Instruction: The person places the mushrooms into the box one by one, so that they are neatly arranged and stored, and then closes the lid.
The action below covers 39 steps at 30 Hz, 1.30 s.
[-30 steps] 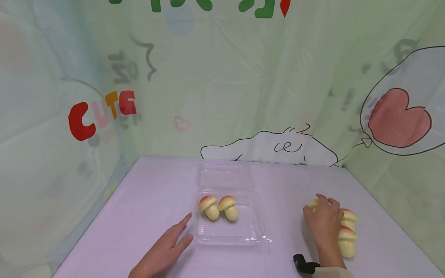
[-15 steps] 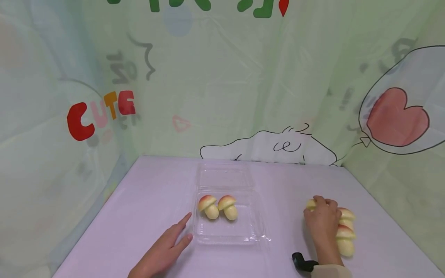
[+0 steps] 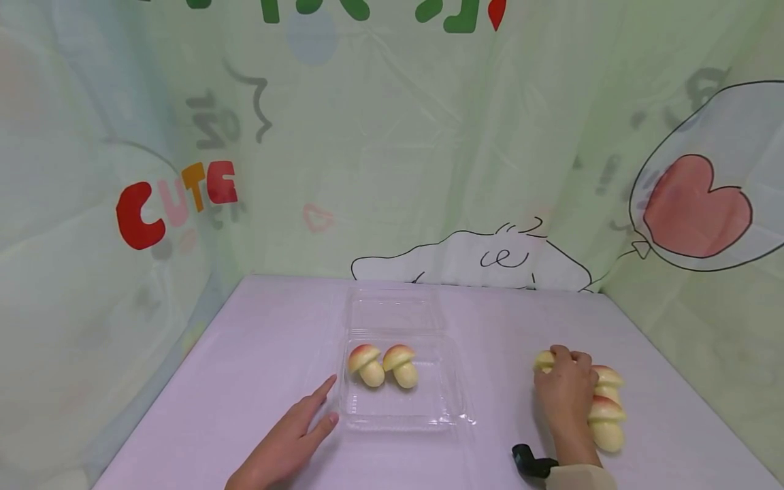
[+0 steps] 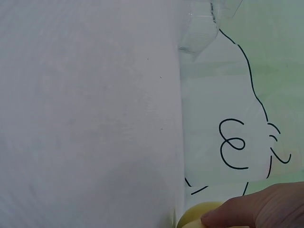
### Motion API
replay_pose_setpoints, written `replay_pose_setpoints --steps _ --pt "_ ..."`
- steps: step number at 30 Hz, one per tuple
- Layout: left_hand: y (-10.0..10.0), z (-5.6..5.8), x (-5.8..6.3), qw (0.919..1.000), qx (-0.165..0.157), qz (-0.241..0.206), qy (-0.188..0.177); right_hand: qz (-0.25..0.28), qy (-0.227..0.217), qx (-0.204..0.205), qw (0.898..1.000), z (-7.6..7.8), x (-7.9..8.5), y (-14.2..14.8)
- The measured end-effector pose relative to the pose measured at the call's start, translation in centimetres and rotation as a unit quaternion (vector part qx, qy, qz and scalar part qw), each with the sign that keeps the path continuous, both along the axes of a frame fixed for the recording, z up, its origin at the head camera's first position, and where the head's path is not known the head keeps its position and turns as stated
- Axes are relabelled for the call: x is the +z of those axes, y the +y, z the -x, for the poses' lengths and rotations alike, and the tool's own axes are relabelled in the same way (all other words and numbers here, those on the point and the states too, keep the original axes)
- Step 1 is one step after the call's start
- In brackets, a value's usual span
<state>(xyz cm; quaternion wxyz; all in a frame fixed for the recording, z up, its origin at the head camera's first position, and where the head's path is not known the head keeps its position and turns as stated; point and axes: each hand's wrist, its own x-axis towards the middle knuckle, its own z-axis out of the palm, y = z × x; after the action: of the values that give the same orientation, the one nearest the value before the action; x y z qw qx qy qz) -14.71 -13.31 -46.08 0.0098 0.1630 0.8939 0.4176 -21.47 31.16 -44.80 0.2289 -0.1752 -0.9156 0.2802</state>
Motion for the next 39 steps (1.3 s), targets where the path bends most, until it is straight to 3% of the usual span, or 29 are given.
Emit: replay_pose_setpoints --steps 15,32,39 --pt "-0.1 0.1 -0.2 1.0 0.0 0.002 -0.006 0.02 -0.001 0.02 1.0 0.2 -0.2 -1.0" --pt "0.0 0.1 -0.1 1.0 0.0 -0.002 -0.009 0.021 0.055 0.074 0.996 -0.3 1.6 -3.9" --pt "0.0 0.1 -0.2 1.0 0.0 0.001 0.0 0.016 0.055 0.082 0.995 -0.5 2.2 -5.2"
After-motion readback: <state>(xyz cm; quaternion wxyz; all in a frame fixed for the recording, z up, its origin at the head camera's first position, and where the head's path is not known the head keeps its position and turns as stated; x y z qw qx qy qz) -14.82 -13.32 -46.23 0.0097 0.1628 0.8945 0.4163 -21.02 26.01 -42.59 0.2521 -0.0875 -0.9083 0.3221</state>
